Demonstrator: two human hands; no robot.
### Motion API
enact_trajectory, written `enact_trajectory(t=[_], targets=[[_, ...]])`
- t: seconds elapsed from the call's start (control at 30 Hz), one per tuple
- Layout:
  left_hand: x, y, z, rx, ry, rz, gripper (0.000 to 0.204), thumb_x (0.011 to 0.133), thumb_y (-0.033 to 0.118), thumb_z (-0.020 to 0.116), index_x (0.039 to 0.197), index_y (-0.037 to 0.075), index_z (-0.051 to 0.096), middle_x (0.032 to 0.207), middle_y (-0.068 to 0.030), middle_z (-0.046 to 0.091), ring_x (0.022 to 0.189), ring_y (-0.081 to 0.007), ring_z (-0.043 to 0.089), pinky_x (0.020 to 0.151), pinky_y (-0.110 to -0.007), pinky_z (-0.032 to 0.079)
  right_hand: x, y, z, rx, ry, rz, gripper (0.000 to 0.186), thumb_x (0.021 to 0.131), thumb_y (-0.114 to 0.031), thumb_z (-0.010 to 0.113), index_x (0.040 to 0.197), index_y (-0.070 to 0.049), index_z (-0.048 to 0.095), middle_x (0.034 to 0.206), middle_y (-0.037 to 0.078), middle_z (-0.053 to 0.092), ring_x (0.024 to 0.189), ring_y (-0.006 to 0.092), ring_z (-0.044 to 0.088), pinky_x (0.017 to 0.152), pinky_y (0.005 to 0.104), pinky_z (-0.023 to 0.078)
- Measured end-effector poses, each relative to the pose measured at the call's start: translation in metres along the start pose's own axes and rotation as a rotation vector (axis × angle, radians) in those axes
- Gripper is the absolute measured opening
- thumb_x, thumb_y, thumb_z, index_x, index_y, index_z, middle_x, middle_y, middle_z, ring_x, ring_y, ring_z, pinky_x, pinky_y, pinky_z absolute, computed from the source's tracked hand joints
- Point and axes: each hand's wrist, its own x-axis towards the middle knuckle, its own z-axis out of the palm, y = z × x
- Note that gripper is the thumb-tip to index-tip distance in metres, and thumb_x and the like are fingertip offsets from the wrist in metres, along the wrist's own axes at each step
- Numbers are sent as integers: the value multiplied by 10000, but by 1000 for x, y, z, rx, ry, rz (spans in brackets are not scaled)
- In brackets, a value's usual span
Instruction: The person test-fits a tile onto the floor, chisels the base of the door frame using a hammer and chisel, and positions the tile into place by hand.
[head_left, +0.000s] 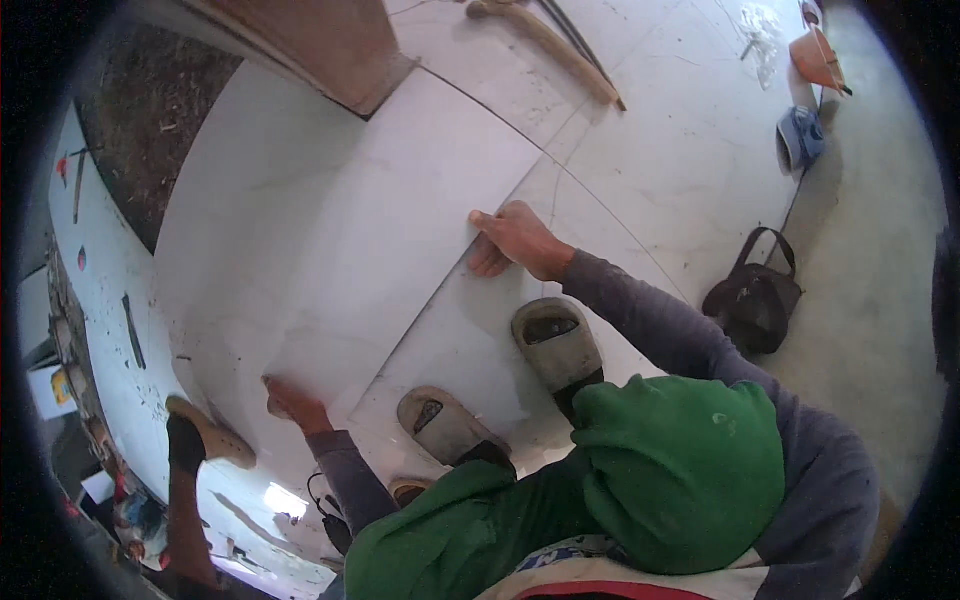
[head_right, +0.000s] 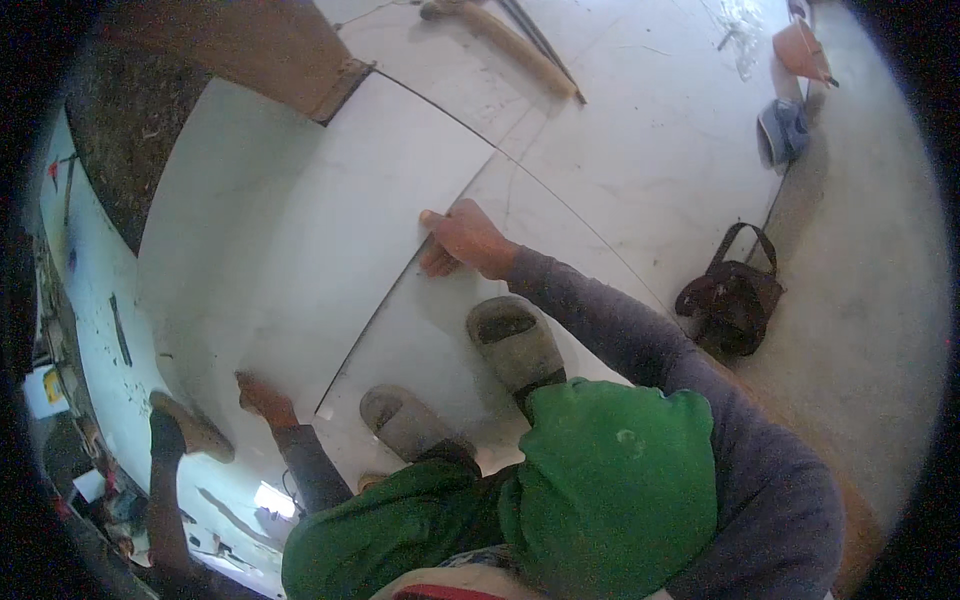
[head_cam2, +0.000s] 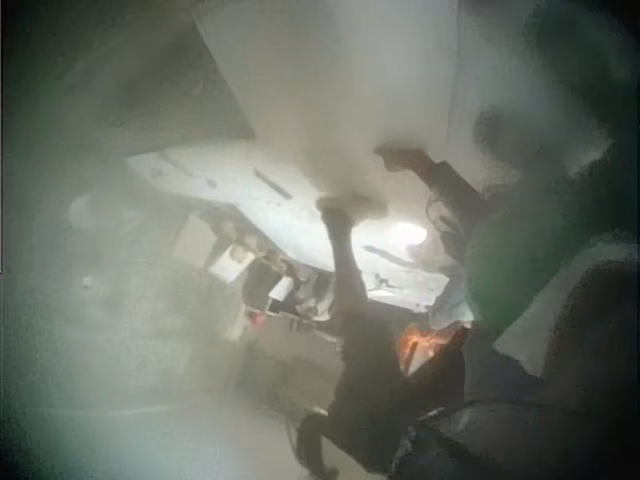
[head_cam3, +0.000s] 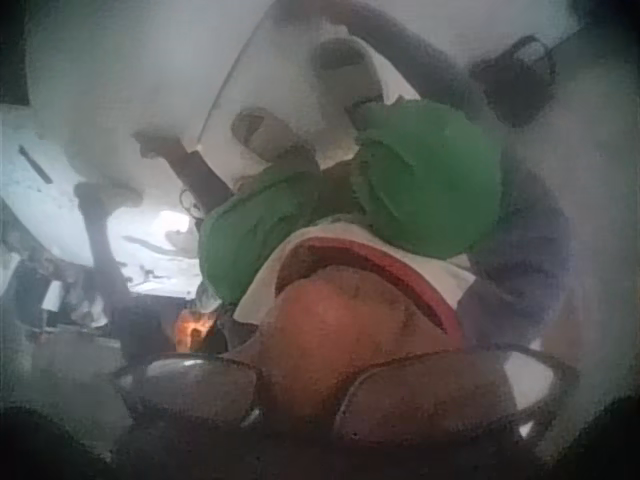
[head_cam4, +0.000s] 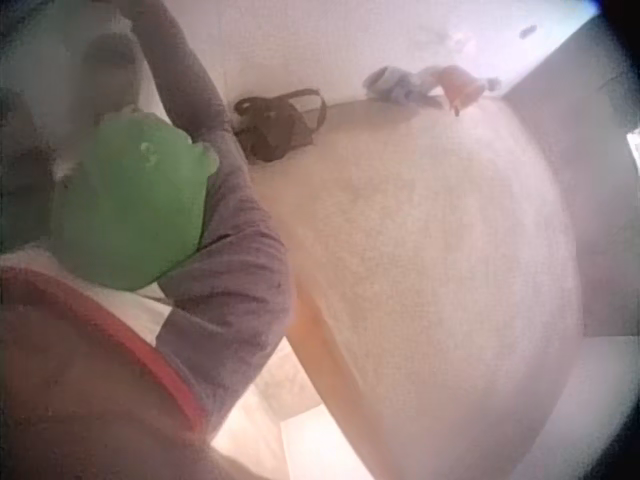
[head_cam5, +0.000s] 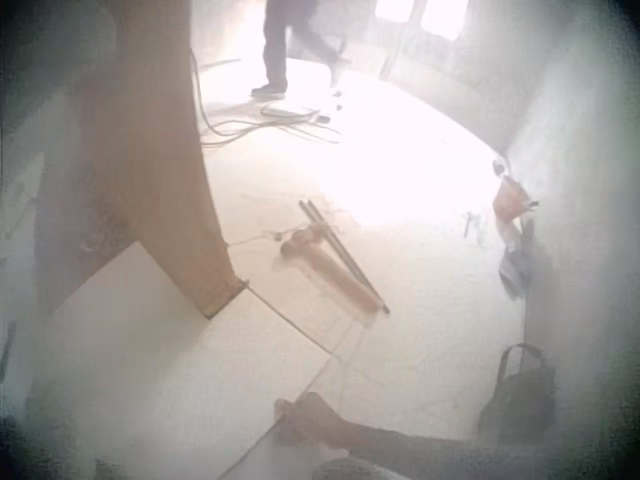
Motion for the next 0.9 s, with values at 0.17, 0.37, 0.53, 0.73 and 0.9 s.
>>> enact_trajectory(t=[0.17,0.37,0.53,0.73,0.9], targets=[[72,-44,-79,853,-35,820,394,1087,350,555,1199,-24,609,1148,-130,641,998,-249,628,880,-412,525,4,-19,23,56,-78,-4,585,1094,-367,538,915,172,675,825,270,755,662,309,761,642,394,662],[54,-24,-65,443,-15,317,454,1092,368,544,1237,-59,601,1180,-144,637,1009,-258,632,875,-435,538,13,-11,20,66,-110,23,591,1101,-373,531,912,169,672,814,264,754,647,302,756,622,393,658],[13,19,-15,125,55,4,505,1053,457,608,967,-39,638,958,-91,638,764,-220,593,666,-427,530,10,-7,10,26,-75,24,598,1103,-378,528,886,158,684,800,254,754,635,287,752,606,381,652],[3,48,12,157,164,-53,569,1036,528,602,836,-4,634,858,-69,626,721,-209,578,644,-418,515,15,-5,9,56,-62,-6,592,1101,-339,519,846,168,687,779,263,748,626,309,754,596,396,654],[42,2,-34,415,106,330,596,1050,542,583,775,14,612,811,-73,624,707,-230,581,638,-435,508,19,-15,19,24,-68,32,607,1102,-317,510,793,173,689,760,276,742,606,323,754,566,407,654]])
